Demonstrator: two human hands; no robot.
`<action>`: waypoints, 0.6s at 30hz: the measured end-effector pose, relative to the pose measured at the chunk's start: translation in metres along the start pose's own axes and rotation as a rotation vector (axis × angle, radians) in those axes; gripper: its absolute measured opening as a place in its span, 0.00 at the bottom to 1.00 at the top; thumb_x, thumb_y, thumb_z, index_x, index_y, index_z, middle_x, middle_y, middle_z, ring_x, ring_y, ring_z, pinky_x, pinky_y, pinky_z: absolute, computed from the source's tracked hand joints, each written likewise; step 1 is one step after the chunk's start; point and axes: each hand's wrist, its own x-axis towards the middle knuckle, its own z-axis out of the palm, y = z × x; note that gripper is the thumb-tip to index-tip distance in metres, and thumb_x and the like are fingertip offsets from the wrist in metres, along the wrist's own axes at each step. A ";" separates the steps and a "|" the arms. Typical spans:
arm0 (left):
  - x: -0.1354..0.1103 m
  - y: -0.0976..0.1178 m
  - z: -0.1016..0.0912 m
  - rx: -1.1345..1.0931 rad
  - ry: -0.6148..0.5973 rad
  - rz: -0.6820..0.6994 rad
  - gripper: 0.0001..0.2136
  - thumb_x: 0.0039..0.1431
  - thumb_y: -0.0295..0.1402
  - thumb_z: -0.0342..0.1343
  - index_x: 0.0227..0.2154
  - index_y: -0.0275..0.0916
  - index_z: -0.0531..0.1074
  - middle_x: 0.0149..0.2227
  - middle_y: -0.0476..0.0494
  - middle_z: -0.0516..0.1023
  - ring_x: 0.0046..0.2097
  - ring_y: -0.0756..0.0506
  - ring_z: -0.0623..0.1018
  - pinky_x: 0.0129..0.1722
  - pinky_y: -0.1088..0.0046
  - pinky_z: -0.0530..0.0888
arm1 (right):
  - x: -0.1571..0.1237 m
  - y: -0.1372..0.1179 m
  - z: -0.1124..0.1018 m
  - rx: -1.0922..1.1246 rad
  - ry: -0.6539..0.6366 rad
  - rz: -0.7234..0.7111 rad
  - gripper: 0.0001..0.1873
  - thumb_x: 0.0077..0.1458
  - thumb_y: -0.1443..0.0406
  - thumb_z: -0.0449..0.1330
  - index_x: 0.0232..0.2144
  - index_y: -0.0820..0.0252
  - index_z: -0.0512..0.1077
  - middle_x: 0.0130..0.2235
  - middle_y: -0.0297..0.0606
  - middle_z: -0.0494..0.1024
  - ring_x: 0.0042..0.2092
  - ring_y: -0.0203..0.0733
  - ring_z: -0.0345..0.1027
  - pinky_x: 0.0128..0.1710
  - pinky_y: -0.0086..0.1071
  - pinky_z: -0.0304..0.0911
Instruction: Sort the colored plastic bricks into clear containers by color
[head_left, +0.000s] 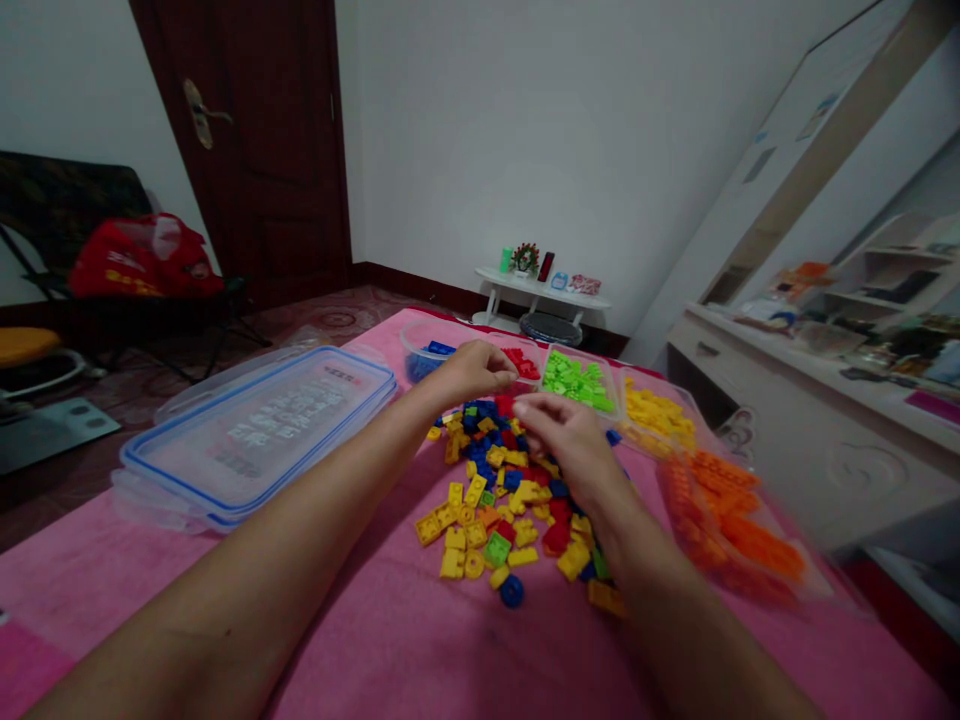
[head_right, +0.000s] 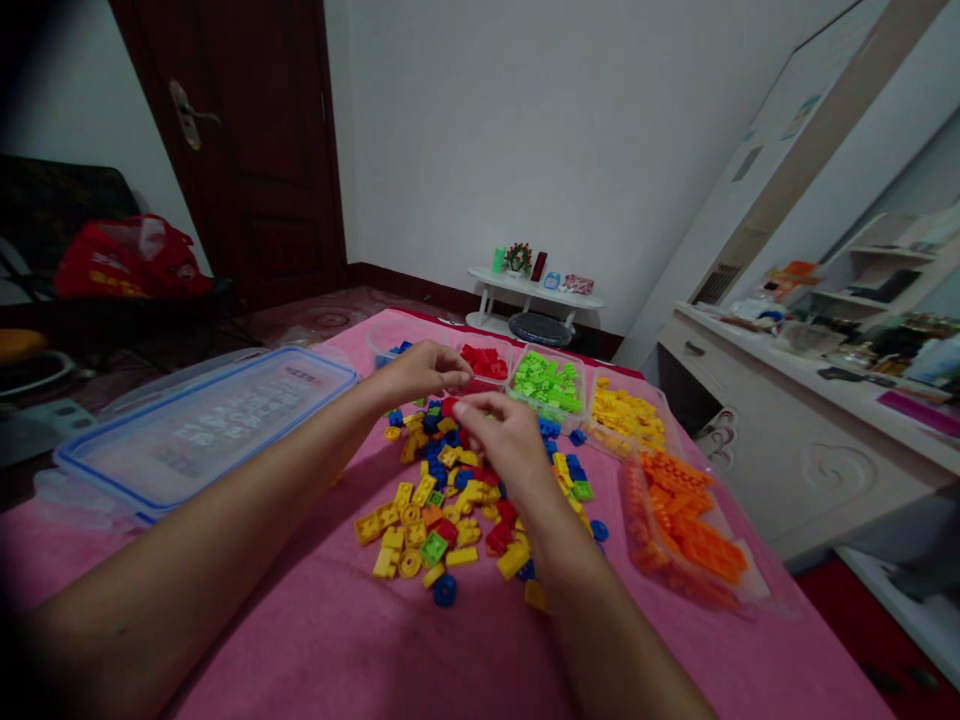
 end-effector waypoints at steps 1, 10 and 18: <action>-0.001 0.000 0.000 0.005 -0.017 -0.018 0.12 0.50 0.35 0.54 0.32 0.32 0.77 0.26 0.45 0.77 0.27 0.51 0.73 0.25 0.79 0.65 | 0.003 -0.003 -0.012 0.237 0.056 0.034 0.09 0.46 0.59 0.60 0.29 0.59 0.71 0.21 0.29 0.67 0.20 0.29 0.54 0.18 0.24 0.50; -0.009 0.006 0.014 0.245 -0.419 -0.004 0.13 0.41 0.33 0.61 0.33 0.38 0.78 0.29 0.47 0.79 0.27 0.50 0.73 0.26 0.78 0.64 | 0.011 -0.007 -0.057 0.673 0.092 0.137 0.11 0.43 0.63 0.62 0.31 0.61 0.70 0.28 0.32 0.71 0.21 0.26 0.55 0.13 0.20 0.46; -0.013 0.002 0.032 0.424 -0.349 0.014 0.10 0.40 0.30 0.60 0.29 0.38 0.79 0.29 0.45 0.79 0.29 0.49 0.73 0.27 0.78 0.64 | 0.010 0.001 -0.038 0.356 0.080 0.133 0.14 0.41 0.60 0.65 0.29 0.63 0.70 0.26 0.30 0.70 0.18 0.22 0.52 0.13 0.17 0.42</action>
